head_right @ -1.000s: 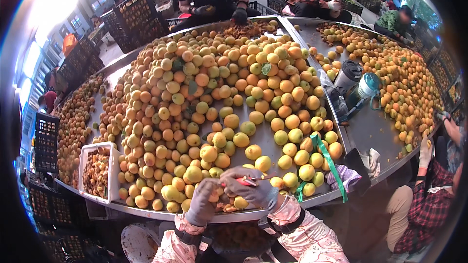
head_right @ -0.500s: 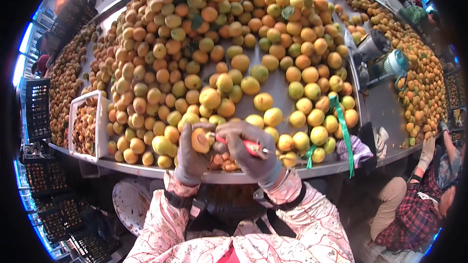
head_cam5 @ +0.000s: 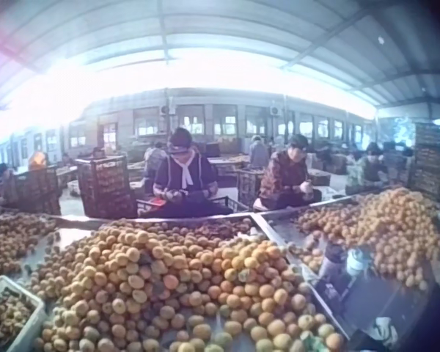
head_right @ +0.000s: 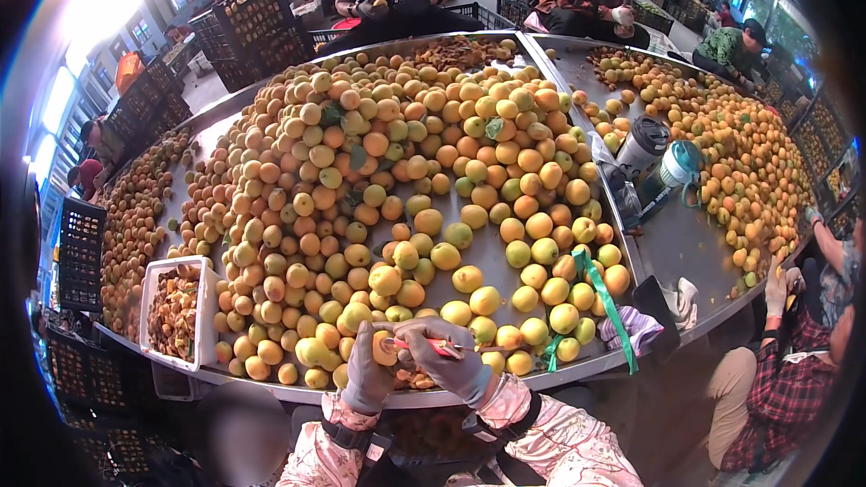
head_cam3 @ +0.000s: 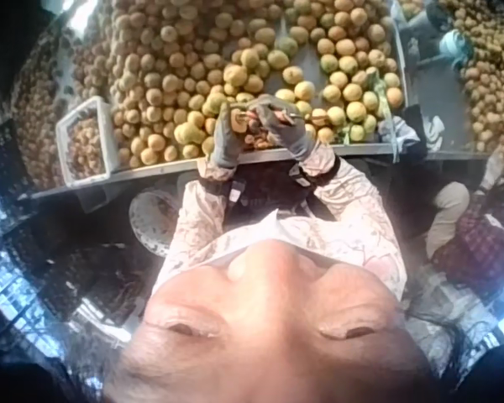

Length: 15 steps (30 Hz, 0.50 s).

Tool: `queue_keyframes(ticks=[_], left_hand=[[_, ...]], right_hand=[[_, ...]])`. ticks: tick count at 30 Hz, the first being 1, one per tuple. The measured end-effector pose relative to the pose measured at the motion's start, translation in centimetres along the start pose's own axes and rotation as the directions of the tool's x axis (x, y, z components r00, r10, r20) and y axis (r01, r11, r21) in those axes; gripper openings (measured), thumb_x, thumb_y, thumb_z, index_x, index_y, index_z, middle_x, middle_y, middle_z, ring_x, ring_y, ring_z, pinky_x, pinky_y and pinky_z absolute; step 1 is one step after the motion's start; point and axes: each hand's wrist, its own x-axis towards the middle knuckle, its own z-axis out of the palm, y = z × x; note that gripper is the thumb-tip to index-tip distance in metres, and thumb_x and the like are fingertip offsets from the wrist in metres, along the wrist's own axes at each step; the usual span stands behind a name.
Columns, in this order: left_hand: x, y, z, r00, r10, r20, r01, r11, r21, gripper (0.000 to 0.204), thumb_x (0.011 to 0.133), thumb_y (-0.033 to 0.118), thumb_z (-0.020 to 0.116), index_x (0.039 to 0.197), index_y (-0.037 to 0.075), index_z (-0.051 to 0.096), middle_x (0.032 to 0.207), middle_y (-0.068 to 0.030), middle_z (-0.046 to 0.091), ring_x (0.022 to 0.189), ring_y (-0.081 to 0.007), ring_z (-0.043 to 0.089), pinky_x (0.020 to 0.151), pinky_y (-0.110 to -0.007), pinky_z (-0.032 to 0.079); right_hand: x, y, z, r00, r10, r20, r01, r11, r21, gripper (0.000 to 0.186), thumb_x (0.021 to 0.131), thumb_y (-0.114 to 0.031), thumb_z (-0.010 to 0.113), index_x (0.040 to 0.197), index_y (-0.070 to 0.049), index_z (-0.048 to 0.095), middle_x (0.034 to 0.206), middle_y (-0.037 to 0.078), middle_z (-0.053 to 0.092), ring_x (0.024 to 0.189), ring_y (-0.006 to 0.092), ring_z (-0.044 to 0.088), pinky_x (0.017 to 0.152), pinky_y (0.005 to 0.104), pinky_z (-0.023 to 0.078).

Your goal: The person peels a large pile of yellow fruit, likely apricots or peaches, using a small red-handled knife. They hold each fruit in their left hand and carefully remove the skin with the knife in their right hand, dropping the peeled fruit into a container below.

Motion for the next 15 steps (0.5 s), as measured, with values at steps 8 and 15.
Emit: queue_keyframes(ticks=[8, 15], left_hand=[[-0.4, 2.8, 0.4, 0.991, 0.129, -0.022, -0.118, 0.956, 0.268, 0.035, 0.102, 0.028, 0.033, 0.115, 0.000, 0.049, 0.101, -0.0111, 0.060, 0.077, -0.0155, 0.063, 0.066, -0.028, 0.055], [-0.2, 3.2, 0.9, 1.000, -0.005, 0.029, 0.001, 0.989, 0.146, 0.043, 0.103, 0.033, 0.026, 0.113, -0.001, 0.051, 0.098, -0.0098, 0.062, 0.080, -0.0135, 0.062, 0.070, -0.026, 0.054]], right_hand=[[0.3, -0.1, -0.1, 0.986, -0.164, 0.038, 0.168, 0.980, -0.111, 0.020, 0.094, -0.010, 0.049, 0.097, 0.006, 0.062, 0.101, 0.015, 0.064, 0.083, 0.0142, 0.063, 0.075, 0.0266, 0.052], [0.2, 0.0, 0.0, 1.000, -0.023, -0.009, 0.023, 1.000, -0.010, 0.021, 0.094, -0.010, 0.049, 0.096, 0.005, 0.063, 0.100, 0.016, 0.064, 0.087, 0.0157, 0.062, 0.077, 0.0280, 0.051]])
